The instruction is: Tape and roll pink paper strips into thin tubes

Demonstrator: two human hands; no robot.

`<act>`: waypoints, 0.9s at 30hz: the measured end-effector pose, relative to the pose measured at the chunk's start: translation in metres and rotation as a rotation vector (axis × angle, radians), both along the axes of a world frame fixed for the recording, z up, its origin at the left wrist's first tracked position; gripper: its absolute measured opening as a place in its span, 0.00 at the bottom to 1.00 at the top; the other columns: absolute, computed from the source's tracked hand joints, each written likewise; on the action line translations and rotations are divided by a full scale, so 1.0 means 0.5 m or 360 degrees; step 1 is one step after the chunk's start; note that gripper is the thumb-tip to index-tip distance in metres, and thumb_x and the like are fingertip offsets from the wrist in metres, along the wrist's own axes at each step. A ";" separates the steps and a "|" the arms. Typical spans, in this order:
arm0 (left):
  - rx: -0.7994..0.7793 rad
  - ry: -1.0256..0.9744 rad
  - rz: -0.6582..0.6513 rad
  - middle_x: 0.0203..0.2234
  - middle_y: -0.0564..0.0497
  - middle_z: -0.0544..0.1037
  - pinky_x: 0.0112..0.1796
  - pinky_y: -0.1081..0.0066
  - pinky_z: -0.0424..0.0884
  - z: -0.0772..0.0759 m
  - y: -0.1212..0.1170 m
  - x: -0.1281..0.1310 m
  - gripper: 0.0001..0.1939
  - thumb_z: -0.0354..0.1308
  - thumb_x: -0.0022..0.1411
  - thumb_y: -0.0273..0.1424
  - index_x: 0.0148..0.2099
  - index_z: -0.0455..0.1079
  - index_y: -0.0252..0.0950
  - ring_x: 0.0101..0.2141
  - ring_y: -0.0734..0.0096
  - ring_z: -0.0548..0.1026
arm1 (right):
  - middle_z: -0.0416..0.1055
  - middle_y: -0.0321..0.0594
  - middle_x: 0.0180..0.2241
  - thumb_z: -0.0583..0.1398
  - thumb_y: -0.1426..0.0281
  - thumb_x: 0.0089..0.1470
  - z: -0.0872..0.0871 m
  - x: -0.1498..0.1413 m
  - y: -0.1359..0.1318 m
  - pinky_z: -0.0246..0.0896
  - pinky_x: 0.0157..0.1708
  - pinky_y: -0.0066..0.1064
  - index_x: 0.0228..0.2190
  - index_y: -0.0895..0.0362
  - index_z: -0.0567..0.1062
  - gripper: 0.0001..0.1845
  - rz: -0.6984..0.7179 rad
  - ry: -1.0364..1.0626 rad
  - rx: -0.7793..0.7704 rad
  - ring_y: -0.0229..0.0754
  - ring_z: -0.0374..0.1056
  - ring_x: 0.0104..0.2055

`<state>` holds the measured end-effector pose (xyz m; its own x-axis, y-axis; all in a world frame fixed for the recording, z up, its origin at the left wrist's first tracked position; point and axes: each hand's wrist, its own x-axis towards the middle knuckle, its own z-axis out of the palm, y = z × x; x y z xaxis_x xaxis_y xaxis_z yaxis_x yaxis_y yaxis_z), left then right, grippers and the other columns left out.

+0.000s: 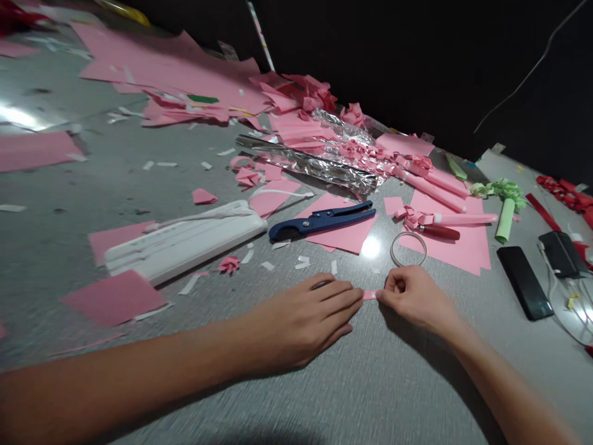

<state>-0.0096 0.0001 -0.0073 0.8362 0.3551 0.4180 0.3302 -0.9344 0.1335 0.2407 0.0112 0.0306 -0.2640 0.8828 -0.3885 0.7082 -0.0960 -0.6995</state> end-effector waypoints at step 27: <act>0.0040 0.0045 0.0006 0.43 0.41 0.82 0.48 0.57 0.70 0.009 -0.002 0.006 0.15 0.59 0.77 0.31 0.58 0.74 0.25 0.44 0.55 0.77 | 0.63 0.32 0.20 0.64 0.63 0.57 -0.018 -0.011 -0.007 0.47 0.27 0.32 0.21 0.54 0.68 0.17 -0.0102 -0.0027 0.0155 0.38 0.56 0.25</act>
<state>-0.0068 -0.0010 -0.0028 0.8466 0.3478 0.4028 0.3368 -0.9362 0.1005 0.2353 0.0077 0.0219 -0.1999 0.9316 -0.3037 0.7144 -0.0736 -0.6958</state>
